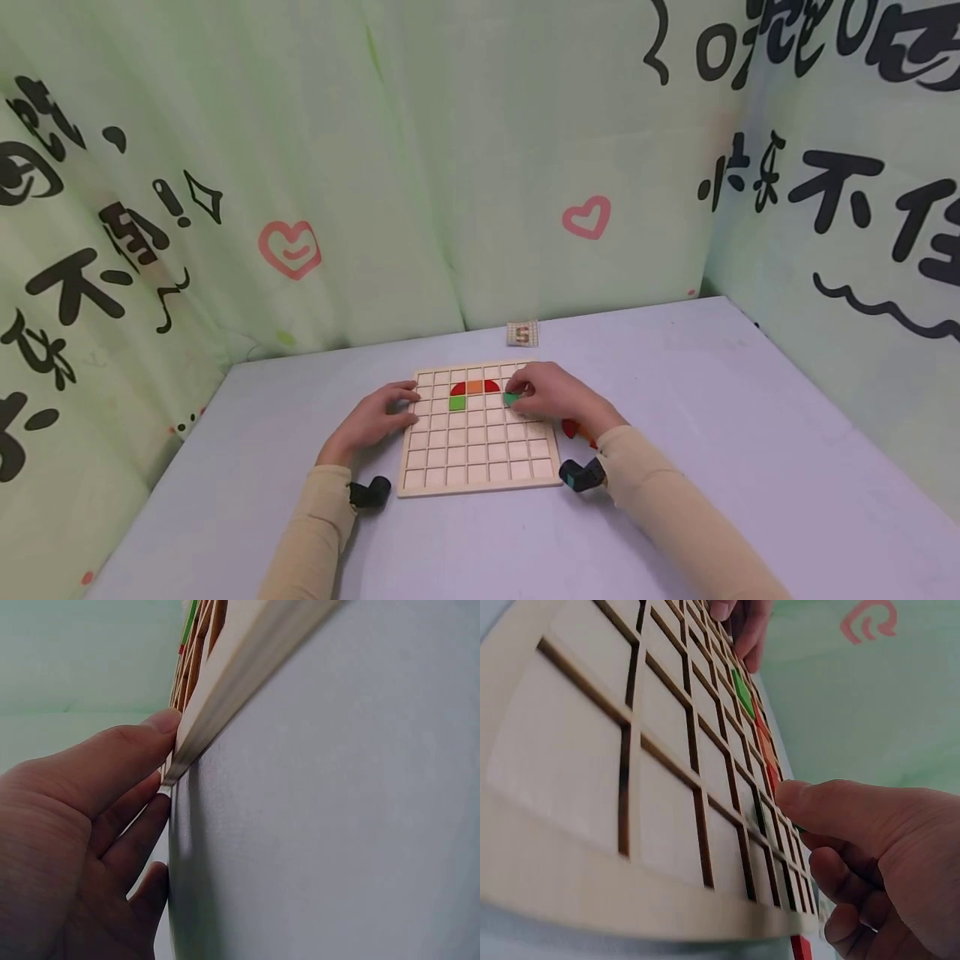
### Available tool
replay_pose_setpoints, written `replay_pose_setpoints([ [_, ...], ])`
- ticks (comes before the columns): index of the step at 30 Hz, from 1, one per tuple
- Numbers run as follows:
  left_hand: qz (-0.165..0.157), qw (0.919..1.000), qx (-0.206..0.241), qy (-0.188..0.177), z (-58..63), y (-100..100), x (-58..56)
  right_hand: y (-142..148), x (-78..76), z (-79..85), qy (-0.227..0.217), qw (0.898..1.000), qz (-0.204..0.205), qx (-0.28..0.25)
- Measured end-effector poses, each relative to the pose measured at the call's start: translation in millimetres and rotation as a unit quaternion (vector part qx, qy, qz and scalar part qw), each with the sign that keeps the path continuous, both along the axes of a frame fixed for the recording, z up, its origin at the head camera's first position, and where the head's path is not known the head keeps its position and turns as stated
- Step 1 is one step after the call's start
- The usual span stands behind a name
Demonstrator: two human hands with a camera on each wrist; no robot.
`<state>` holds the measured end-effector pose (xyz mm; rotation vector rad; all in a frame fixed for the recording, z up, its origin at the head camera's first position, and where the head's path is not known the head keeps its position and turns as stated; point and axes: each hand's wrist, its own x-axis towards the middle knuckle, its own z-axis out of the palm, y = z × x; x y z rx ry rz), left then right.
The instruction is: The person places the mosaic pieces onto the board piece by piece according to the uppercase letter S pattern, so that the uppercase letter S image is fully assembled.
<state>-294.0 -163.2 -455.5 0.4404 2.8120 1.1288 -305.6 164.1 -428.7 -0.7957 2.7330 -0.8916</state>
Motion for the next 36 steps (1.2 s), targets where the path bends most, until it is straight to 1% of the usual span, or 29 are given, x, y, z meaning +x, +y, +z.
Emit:
replay_pose_setpoints([
  [4, -0.001, 1.0, -0.001, 0.0, -1.4, -0.3, -0.5, -20.5, 0.2, 1.0, 0.012, 0.999, 0.04, 0.002],
  [9, -0.004, 1.0, -0.001, -0.001, -2.2, -0.4, -1.0, -40.4, 2.5, 0.7, 0.026, 0.996, 0.089, -0.005],
  [13, -0.004, 0.9999, -0.01, -0.002, -1.5, -0.6, -1.5, -54.6, 5.3, 0.7, 0.027, 0.994, 0.102, 0.001],
  [18, -0.002, 0.9999, -0.01, 0.002, -1.2, -1.1, -2.4, -68.6, 8.2, 0.1, 0.022, 0.995, 0.098, 0.003],
  [23, -0.007, 1.0, -0.005, 0.0, -0.8, -1.2, -1.7, -74.8, 7.9, -3.8, 0.017, 0.997, 0.079, 0.006],
  [31, -0.002, 1.0, -0.005, 0.002, 0.2, -1.1, -1.8, -78.4, 8.6, -4.5, 0.032, 0.996, 0.087, -0.007],
  [36, -0.006, 1.0, -0.002, 0.0, 0.6, -1.1, -1.3, -79.3, 8.4, -6.1, 0.034, 0.996, 0.083, -0.008],
])
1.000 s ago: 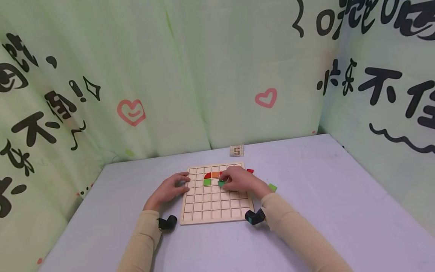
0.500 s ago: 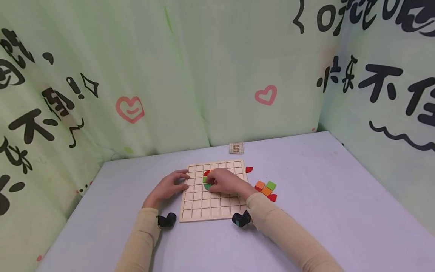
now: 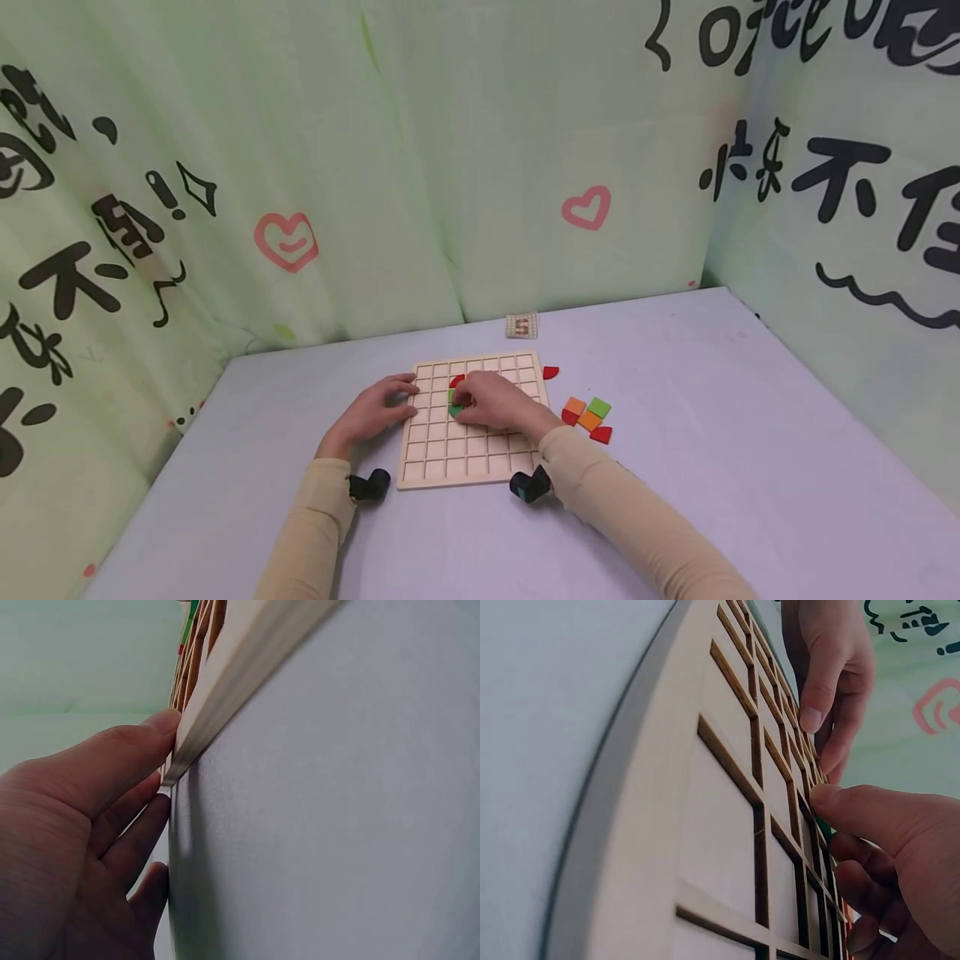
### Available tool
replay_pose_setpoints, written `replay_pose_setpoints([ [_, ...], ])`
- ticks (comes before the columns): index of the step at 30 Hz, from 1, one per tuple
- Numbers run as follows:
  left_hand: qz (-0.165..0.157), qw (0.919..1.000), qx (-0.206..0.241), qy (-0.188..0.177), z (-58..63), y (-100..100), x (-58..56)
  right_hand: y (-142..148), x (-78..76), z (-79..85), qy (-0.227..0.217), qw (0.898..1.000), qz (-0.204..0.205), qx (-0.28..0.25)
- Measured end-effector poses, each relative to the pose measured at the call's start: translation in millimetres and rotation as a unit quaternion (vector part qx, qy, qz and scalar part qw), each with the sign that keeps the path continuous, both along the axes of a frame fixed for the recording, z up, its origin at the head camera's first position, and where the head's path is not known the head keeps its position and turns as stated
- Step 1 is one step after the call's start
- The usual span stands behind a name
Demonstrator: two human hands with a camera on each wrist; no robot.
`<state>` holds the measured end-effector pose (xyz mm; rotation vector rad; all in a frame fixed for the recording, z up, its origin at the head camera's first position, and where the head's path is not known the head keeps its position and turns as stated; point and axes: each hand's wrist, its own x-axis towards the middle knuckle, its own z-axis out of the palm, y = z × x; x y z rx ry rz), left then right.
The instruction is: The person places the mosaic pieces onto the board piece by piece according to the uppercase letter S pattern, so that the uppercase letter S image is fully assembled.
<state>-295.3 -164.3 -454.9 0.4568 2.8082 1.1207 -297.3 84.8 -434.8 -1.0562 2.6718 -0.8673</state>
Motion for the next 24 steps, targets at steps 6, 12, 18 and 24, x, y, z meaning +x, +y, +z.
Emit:
replay_pose_setpoints([
  [6, -0.001, 1.0, 0.0, -0.001, 0.2, 0.1, -0.3, -1.3, -1.0, -1.9, 0.0, 1.0, -0.009, 0.005],
  [12, -0.002, 1.0, -0.001, 0.001, -1.3, -0.4, -0.9, -3.1, -0.8, -1.3, -0.003, 1.0, -0.019, 0.012],
  [18, -0.004, 1.0, -0.001, -0.001, -2.1, -0.6, -0.8, -6.0, 1.1, 0.2, 0.002, 0.999, -0.031, 0.019],
  [24, -0.005, 1.0, 0.003, 0.003, -2.4, -0.9, -0.4, -8.2, 0.6, -0.5, 0.012, 0.999, -0.036, 0.022],
])
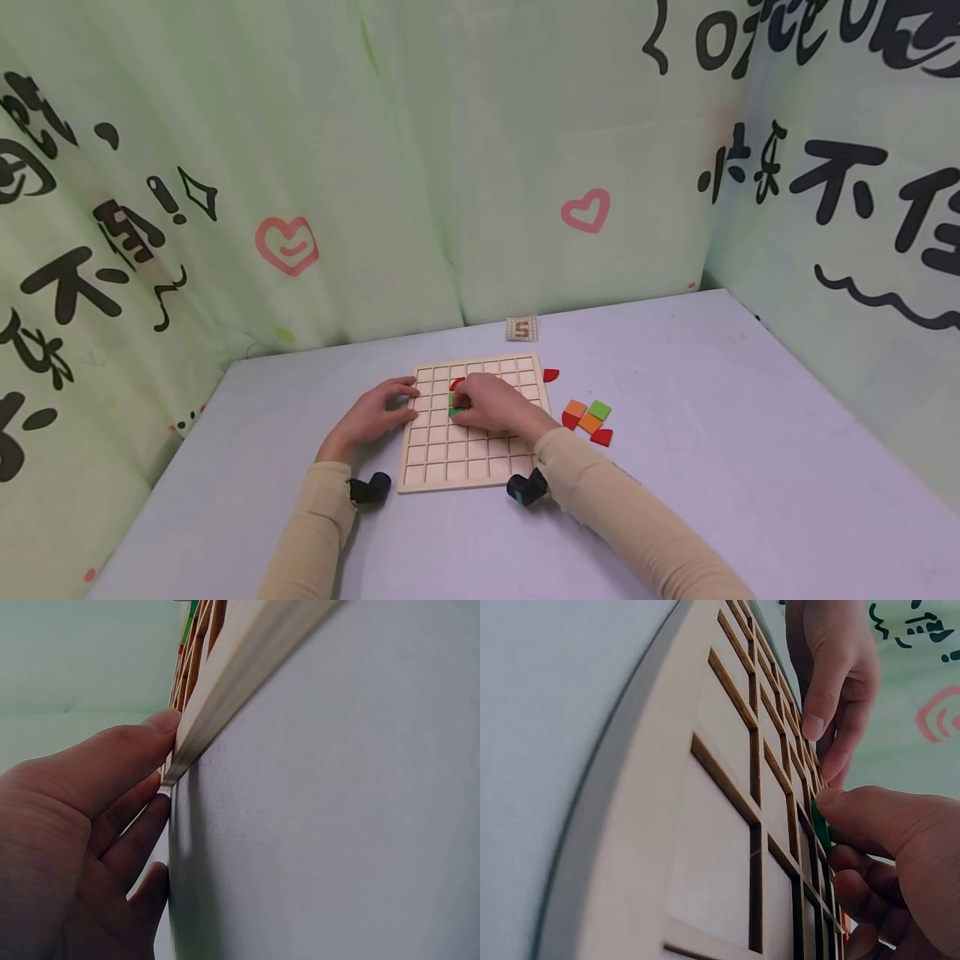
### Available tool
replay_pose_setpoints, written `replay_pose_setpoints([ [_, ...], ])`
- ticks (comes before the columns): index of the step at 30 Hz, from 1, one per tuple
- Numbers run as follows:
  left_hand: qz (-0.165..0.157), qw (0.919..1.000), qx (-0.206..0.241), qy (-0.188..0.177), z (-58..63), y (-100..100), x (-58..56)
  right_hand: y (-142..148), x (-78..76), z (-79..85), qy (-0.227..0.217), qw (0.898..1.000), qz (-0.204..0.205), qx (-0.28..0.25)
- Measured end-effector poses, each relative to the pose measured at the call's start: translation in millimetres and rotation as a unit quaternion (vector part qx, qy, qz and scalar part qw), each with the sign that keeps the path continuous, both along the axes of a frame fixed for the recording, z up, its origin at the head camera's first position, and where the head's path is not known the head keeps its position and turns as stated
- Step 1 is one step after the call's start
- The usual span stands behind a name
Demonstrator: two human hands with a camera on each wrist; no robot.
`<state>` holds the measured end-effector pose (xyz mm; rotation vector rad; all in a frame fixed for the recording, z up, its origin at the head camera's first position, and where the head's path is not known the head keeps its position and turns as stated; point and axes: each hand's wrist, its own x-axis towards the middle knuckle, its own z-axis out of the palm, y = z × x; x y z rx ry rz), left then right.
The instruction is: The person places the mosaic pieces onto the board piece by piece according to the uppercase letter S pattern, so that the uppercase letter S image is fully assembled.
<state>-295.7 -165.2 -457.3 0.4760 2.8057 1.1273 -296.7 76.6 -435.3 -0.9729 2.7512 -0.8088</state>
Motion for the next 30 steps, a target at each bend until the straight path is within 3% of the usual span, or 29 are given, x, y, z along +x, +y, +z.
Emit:
replay_pose_setpoints([
  [23, 0.002, 1.0, -0.008, 0.001, 1.0, 0.4, 0.4, -2.0, 0.8, -1.6, 0.008, 1.0, 0.003, -0.001],
  [30, 0.002, 1.0, -0.008, -0.002, 1.0, 1.4, 0.0, 1.0, 1.6, 1.7, -0.009, 1.0, 0.005, -0.004],
])
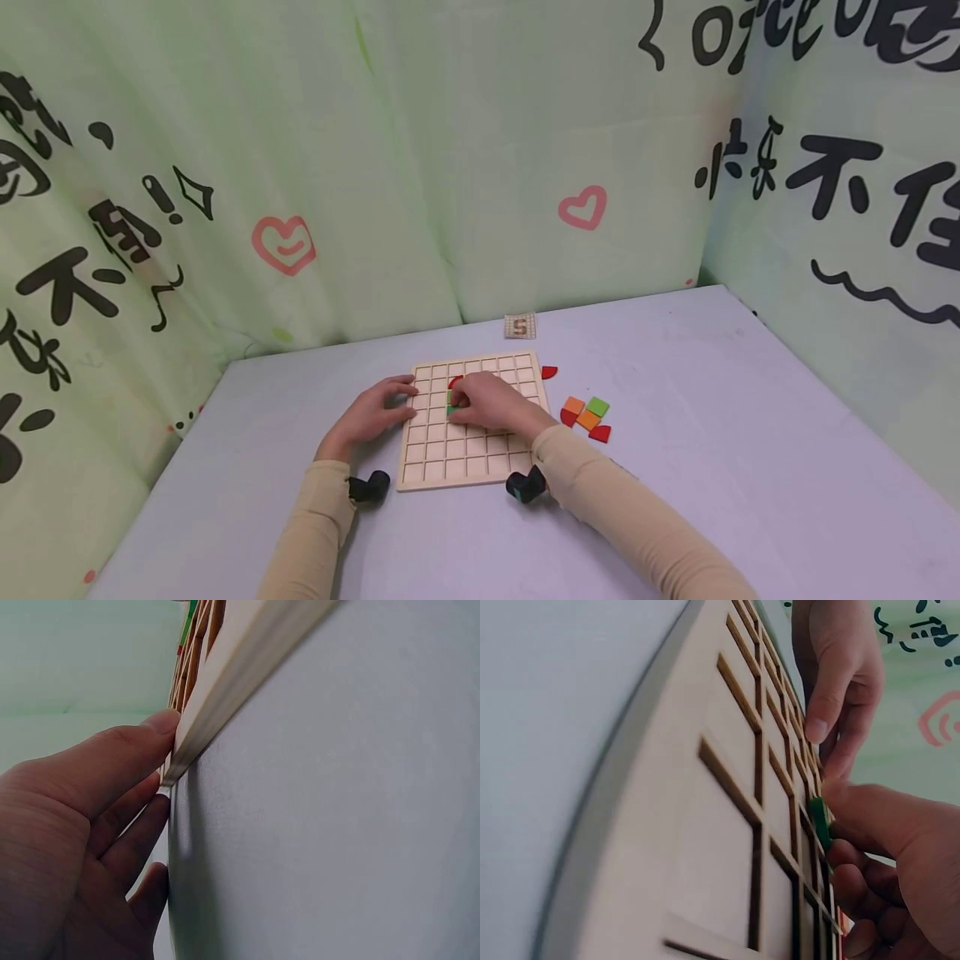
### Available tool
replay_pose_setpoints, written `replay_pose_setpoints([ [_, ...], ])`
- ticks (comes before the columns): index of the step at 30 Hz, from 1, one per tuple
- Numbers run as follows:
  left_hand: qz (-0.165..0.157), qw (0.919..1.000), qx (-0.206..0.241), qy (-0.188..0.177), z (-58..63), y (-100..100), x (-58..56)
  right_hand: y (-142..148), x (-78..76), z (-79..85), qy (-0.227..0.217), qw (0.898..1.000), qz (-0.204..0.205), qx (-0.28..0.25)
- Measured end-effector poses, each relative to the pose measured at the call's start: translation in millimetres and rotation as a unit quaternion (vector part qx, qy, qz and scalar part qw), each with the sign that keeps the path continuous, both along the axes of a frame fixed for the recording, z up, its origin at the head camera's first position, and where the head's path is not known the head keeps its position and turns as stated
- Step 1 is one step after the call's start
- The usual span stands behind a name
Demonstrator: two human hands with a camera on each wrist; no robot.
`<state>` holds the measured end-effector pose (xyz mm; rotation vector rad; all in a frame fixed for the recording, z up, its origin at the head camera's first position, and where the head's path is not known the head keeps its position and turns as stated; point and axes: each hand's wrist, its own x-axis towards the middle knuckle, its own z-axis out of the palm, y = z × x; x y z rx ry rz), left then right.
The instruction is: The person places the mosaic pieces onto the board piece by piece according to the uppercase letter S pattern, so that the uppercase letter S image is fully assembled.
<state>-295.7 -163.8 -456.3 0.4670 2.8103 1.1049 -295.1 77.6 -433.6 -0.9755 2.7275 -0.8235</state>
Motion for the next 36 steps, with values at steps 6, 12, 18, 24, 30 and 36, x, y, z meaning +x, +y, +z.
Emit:
replay_pose_setpoints([
  [6, 0.009, 0.9999, 0.0, -0.013, 1.2, 0.9, 1.1, 4.9, -2.0, 5.0, -0.017, 1.0, -0.009, -0.003],
  [12, 0.005, 0.9999, 0.007, -0.012, 2.0, 1.4, 2.0, 3.8, -2.4, 3.1, -0.028, 1.0, 0.0, -0.006],
  [18, 0.002, 1.0, 0.008, -0.004, 1.5, 0.6, 1.4, 1.6, -2.7, 1.7, -0.012, 1.0, 0.015, 0.0],
  [24, 0.004, 1.0, 0.005, -0.004, 0.9, 0.3, 0.5, 2.8, -4.4, 3.2, -0.012, 1.0, 0.019, 0.005],
  [30, 0.006, 0.9999, 0.007, -0.008, -0.2, 0.2, 0.1, 4.1, -4.2, 2.6, -0.004, 1.0, 0.021, 0.002],
  [36, 0.011, 0.9999, 0.004, -0.007, -0.7, 0.8, -0.4, 5.0, -2.9, 3.3, 0.002, 1.0, 0.008, 0.0],
])
